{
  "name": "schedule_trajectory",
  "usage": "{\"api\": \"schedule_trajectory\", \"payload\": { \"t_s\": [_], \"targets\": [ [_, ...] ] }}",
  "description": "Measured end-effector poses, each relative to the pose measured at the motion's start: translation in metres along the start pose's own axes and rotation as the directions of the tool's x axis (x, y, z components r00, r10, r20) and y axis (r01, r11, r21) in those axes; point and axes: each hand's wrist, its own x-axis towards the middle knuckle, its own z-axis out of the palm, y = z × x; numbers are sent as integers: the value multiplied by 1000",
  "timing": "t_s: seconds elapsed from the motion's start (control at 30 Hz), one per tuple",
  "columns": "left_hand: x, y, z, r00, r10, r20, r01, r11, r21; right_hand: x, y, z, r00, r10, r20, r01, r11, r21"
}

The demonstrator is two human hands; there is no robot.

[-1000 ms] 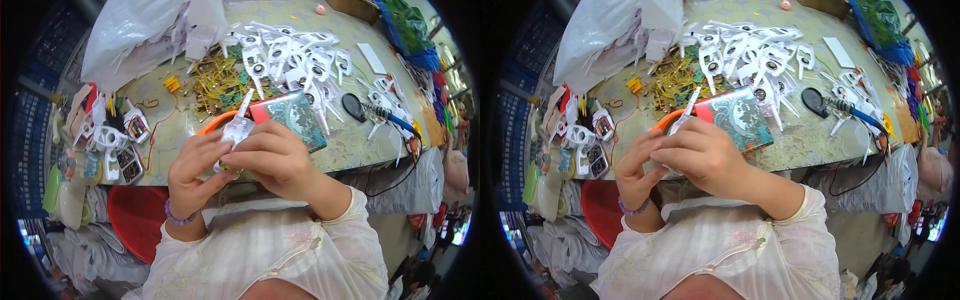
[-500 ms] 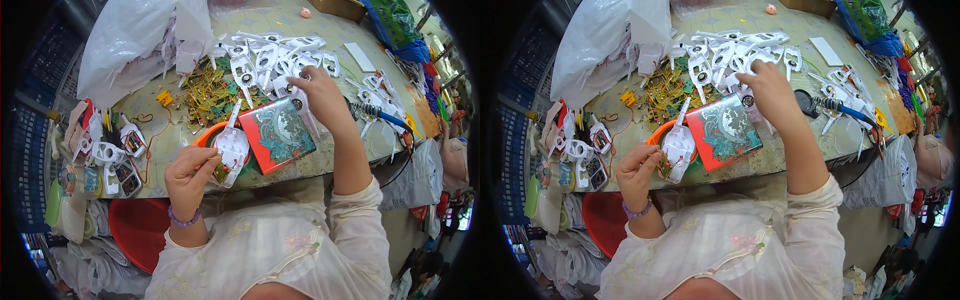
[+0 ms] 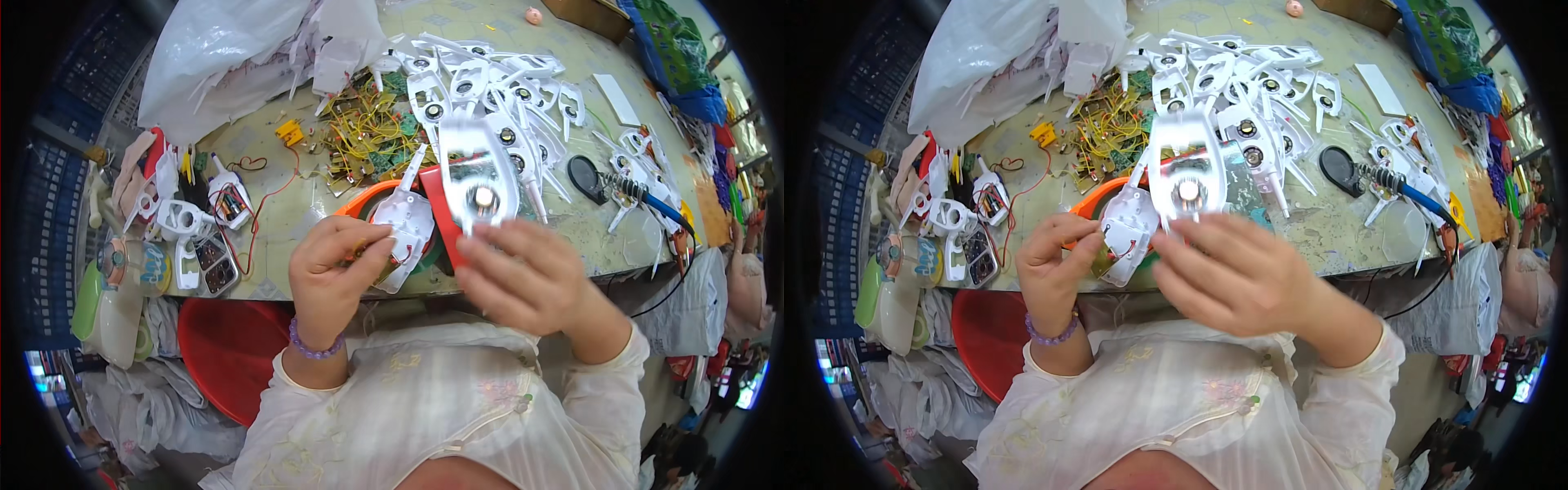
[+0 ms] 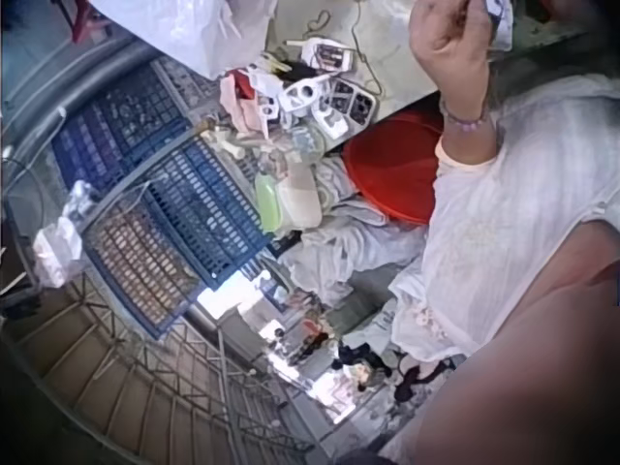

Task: Soldering components and wires onto a circuit board and assembling the electronics into a plastic toy housing.

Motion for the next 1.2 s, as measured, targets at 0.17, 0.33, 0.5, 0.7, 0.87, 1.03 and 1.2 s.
{"api": "schedule_trajectory", "payload": {
  "t_s": [0.17,0.33,0.5,0.7,0.87,1.03,1.2],
  "targets": [
    [2,7,18,960,211,186,-246,950,193,-34,-28,20,997,78,-4,-77,996,44],
    [7,13,42,904,248,348,-370,861,349,-49,-43,31,978,203,-47,-204,979,-11],
    [17,17,50,879,303,368,-438,818,373,-50,-42,36,963,247,-108,-247,969,19],
    [22,20,45,871,224,437,-384,866,321,-55,-30,28,972,219,-89,-213,975,65],
    [23,19,51,874,242,422,-397,855,333,-59,-20,26,972,214,-99,-203,972,116],
    [31,18,58,864,259,432,-431,825,366,-61,-13,22,980,188,-68,-178,975,131],
    [40,21,61,778,278,564,-520,788,330,-60,-10,20,977,202,-67,-188,967,172]
  ]
}}
